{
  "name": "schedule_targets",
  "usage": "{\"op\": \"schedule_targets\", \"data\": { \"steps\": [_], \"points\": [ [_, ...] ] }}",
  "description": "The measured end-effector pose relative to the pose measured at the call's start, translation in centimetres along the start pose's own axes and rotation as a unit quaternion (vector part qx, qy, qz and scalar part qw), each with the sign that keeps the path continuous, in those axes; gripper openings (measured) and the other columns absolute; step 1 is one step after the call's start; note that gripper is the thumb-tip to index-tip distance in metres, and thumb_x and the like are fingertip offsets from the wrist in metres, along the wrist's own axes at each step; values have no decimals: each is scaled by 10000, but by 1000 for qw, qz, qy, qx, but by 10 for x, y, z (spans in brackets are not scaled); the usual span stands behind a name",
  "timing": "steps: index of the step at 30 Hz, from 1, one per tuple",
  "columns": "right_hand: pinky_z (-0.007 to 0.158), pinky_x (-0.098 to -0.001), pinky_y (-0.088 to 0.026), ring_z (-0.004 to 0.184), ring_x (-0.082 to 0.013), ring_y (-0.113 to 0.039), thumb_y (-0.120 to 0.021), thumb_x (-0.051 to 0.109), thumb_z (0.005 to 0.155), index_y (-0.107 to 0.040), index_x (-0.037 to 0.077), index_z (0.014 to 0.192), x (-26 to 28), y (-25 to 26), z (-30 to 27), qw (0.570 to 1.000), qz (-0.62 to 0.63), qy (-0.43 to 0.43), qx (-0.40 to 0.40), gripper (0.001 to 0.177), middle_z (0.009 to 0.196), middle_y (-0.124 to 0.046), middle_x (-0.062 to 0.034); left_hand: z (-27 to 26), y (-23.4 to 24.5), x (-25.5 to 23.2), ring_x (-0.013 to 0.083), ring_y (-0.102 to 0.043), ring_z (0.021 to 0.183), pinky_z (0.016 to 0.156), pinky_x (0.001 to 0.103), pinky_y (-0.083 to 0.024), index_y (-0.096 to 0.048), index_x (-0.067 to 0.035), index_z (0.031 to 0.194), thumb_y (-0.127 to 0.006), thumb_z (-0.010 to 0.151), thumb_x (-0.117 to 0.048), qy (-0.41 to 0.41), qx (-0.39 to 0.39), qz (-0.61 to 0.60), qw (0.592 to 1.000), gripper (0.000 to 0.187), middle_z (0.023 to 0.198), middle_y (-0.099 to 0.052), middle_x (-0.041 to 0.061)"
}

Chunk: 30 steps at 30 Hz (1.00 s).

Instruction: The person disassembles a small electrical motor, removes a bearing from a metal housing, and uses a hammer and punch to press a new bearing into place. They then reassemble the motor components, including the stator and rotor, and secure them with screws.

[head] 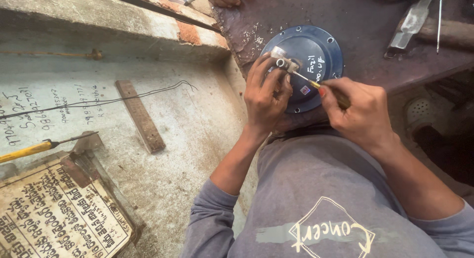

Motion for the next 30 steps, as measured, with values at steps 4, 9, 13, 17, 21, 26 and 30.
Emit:
{"op": "schedule_targets", "data": {
  "steps": [4,9,13,17,21,26,30],
  "points": [
    [613,-313,-542,758,-256,-710,-826,54,995,-748,16,1010,6,2,-1,995,-63,72,-27,89,923,-721,-148,0,0,0,374,-593,1340,1136,469,-526,-699,-8,1114,-748,905,-59,1,1,2,1000,220,1289,-642,163],
    [642,-291,-565,718,-190,-718,-791,51,1004,-738,-19,1048,2,-2,-1,1000,-16,-11,6,97,877,-717,-112,-1,-1,2,375,-584,1348,1143,470,-526,-703,-8,1123,-745,921,-66,-2,5,-2,1000,214,1298,-639,166],
    [648,-293,-551,745,-206,-715,-801,75,982,-728,-36,1111,5,0,2,1000,-3,22,2,185,949,-722,-127,-2,-2,4,381,-582,1351,1148,478,-517,-702,-12,1117,-743,915,-63,-4,4,-3,1000,212,1299,-640,163],
    [601,-354,-536,669,-255,-695,-816,48,953,-743,-17,988,11,0,5,997,-48,64,-13,104,836,-718,-158,-2,1,3,383,-584,1348,1145,475,-517,-698,-11,1125,-738,911,-48,-4,5,-12,1000,220,1300,-635,167],
    [649,-361,-551,720,-266,-696,-800,51,947,-712,-31,965,13,-1,3,997,-60,47,-18,122,859,-695,-136,0,-2,1,398,-579,1342,1136,475,-515,-678,-3,1127,-724,894,-17,-6,3,-15,1000,238,1297,-624,179],
    [624,-331,-539,703,-231,-700,-779,52,977,-720,-28,992,11,-2,2,1000,-11,-1,-6,101,864,-698,-122,1,0,1,398,-573,1343,1141,486,-503,-678,-12,1146,-718,897,-10,-18,-1,-13,1000,253,1301,-627,172],
    [575,-354,-520,632,-240,-684,-821,74,915,-737,-17,903,10,-3,2,999,-34,19,-22,124,791,-699,-150,-1,3,3,400,-566,1351,1147,490,-500,-682,-9,1168,-703,901,-14,-24,8,-23,999,268,1319,-624,175]
  ]
}}
Point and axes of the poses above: each hand's wrist, its own z-axis towards the middle knuckle, its own y-axis out of the back of the hand, x = y × z, the point moved 3 cm from there along z, towards the middle knuckle
